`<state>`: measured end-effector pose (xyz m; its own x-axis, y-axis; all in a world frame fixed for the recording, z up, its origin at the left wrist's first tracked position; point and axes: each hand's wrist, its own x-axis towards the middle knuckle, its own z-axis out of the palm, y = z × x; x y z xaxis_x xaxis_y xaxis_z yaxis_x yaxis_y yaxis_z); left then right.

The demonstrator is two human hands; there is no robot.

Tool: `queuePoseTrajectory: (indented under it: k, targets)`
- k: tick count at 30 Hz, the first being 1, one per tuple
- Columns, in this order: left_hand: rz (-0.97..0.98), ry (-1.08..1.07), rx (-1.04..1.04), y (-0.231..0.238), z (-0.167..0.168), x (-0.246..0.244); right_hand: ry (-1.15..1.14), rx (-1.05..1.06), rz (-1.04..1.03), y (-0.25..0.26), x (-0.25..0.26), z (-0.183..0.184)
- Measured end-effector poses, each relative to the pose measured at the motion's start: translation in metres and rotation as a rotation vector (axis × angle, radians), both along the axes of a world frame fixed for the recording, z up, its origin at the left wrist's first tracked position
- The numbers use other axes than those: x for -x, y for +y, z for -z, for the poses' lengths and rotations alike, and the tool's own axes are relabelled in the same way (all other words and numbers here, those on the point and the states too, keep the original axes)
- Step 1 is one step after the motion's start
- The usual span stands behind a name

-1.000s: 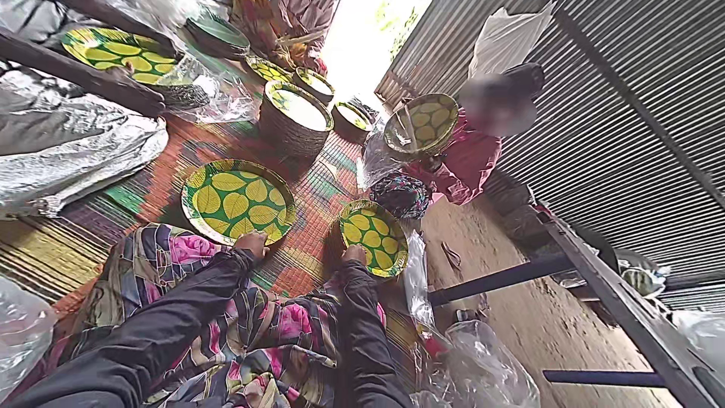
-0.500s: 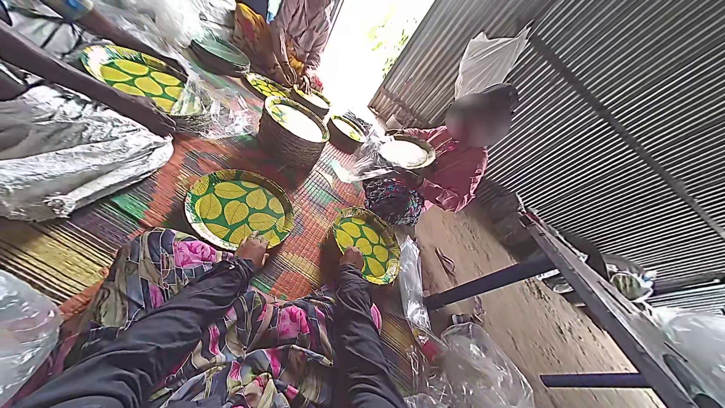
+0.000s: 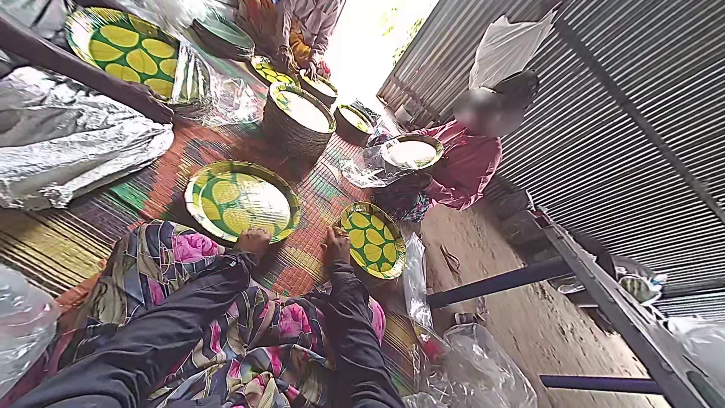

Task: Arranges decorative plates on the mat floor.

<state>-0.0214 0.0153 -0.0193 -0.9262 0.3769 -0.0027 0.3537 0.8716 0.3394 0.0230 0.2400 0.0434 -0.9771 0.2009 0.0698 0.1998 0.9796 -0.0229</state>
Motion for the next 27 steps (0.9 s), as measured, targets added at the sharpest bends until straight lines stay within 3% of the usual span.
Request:
queuePoseTrajectory:
  k: [2, 5, 9, 15, 17, 19, 21, 23, 25, 27]
  targets:
    - [-0.1, -0.21, 0.092, 0.002, 0.006, 0.013, -0.051, 0.013, 0.268, 0.012, -0.005, -0.014]
    - [-0.101, -0.234, 0.09, 0.003, 0.01, 0.016, -0.29, 0.039, 0.506, 0.028, -0.009, -0.023]
    - [0.05, -0.357, 0.113, -0.003, -0.009, 0.011, -0.366, -0.019, 0.497, 0.024, -0.007, -0.02]
    - [0.135, -0.289, 0.019, -0.008, -0.011, 0.004, -0.141, 0.085, 0.482, 0.018, -0.018, -0.031]
    - [0.178, -0.137, -0.082, -0.008, -0.006, 0.001, -0.086, 0.074, 0.414, 0.011, -0.022, -0.039]
    - [0.241, 0.201, -0.278, -0.006, 0.006, -0.005, 0.066, 0.004, 0.237, 0.002, -0.025, -0.035]
    - [0.299, 0.439, -0.367, -0.004, 0.001, -0.013, 0.315, -0.127, -0.046, -0.001, -0.024, -0.013]
    - [0.32, 0.496, -0.346, -0.006, -0.011, -0.026, 0.468, -0.204, -0.345, -0.013, -0.027, -0.008]
    - [0.311, 0.631, -0.34, -0.005, -0.002, -0.027, 0.461, -0.245, -0.51, -0.022, -0.023, -0.006]
    - [0.248, 0.586, -0.278, -0.005, 0.004, -0.021, 0.29, -0.155, -0.407, -0.02, -0.016, -0.003]
